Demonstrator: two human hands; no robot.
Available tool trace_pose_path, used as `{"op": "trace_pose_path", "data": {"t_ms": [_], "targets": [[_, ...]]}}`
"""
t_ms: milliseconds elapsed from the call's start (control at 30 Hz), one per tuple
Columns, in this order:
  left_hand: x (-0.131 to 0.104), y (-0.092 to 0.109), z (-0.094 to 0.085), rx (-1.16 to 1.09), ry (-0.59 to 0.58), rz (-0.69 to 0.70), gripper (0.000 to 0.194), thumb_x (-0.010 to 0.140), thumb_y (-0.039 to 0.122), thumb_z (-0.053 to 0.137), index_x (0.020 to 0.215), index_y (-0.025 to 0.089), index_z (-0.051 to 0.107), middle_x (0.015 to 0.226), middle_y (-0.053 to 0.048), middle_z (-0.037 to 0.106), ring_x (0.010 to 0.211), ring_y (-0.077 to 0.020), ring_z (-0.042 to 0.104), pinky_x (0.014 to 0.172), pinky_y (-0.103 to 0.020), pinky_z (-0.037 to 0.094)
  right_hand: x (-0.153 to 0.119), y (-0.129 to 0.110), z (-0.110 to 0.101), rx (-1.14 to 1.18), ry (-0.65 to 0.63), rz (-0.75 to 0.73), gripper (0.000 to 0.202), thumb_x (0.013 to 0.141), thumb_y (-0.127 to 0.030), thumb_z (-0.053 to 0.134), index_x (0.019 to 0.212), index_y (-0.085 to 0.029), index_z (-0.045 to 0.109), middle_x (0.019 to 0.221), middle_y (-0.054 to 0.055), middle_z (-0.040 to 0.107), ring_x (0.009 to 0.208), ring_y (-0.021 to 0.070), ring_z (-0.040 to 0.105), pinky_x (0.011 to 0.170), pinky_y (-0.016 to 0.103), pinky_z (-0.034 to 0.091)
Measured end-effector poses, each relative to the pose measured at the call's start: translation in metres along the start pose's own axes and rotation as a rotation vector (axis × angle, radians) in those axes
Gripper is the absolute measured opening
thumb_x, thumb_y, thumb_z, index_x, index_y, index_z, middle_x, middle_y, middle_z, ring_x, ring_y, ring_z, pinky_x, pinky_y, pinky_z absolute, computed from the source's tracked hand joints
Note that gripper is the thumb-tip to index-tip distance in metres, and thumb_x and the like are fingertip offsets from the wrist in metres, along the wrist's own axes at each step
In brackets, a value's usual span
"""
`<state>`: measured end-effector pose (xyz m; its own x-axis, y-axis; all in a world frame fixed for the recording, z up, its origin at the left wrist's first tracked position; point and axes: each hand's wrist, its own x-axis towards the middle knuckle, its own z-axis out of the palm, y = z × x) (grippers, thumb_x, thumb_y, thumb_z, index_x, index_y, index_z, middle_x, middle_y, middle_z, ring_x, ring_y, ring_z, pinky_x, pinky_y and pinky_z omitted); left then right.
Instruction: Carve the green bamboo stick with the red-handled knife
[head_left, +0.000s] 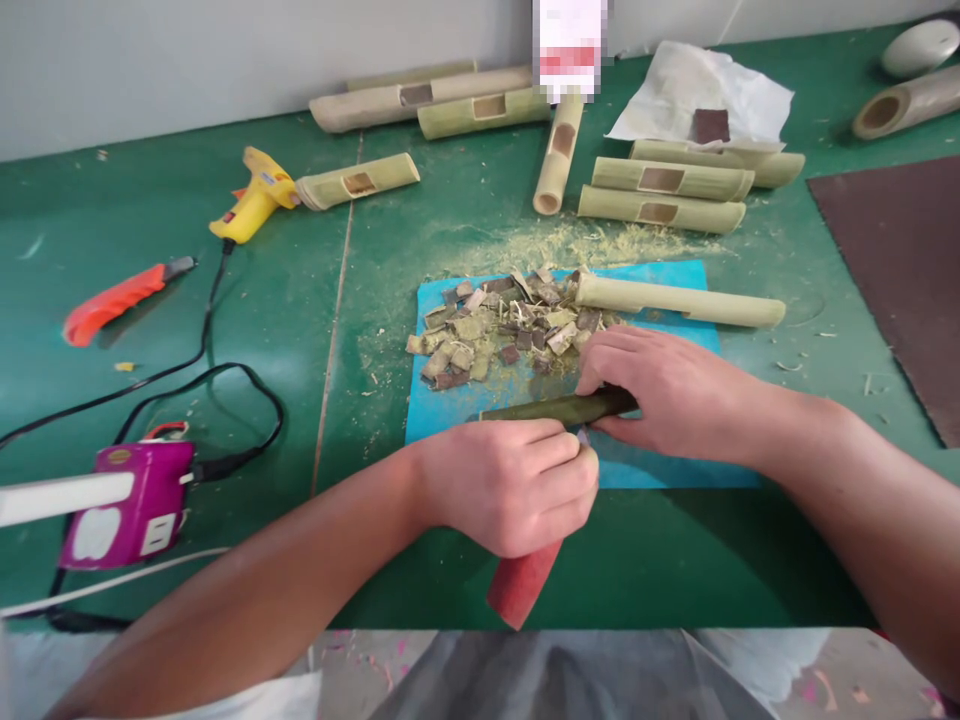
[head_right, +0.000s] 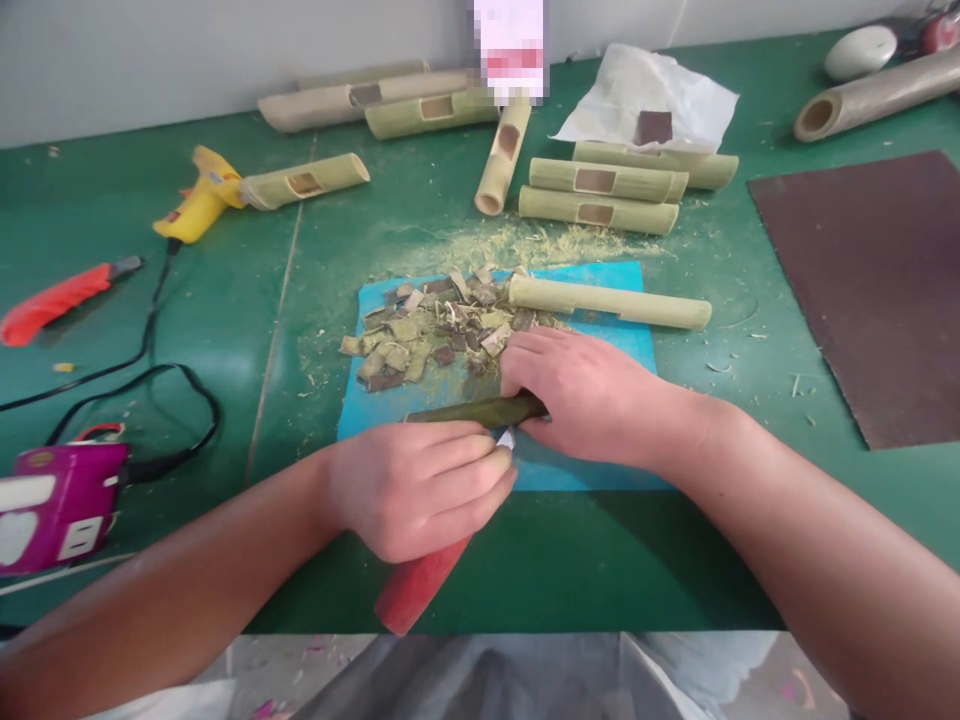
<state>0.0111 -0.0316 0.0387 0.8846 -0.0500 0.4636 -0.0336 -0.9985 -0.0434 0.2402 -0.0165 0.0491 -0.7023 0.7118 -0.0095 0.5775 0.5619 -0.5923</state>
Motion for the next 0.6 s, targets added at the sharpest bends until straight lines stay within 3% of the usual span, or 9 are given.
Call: {"op": "trace_pose_path", "data": {"t_ms": [300,600], "targets": [[-0.0012,0.0010,0.0000,-0.016,0.005,-0.020,0.015,0.097,0.016,0.061,0.088,0.014,0.073,0.093,-0.009,0.078,0.077,-0.0176,0.072,0.073,-0.032,0.066,0.0004,0.0005,-0.0025,-0.011,0.000,-0.014,0.010,0.079,-0.012,0.060,0.083,-0.021,0.056,0.086,0.004,0.061,0.079,0.0192,0.050,0.071,0.032,0.037],[-0.0028,-0.0076,0.0004,-0.021,0.147,-0.081,0.008,0.094,0.016,0.069,0.097,0.009,0.072,0.094,-0.009,0.079,0.084,-0.0191,0.076,0.081,-0.033,0.068,0.0011,0.0059,-0.0047,0.042,0.011,-0.056,0.007,0.086,-0.013,0.060,0.086,-0.020,0.061,0.086,0.006,0.063,0.083,0.0212,0.055,0.073,0.035,0.042]]}}
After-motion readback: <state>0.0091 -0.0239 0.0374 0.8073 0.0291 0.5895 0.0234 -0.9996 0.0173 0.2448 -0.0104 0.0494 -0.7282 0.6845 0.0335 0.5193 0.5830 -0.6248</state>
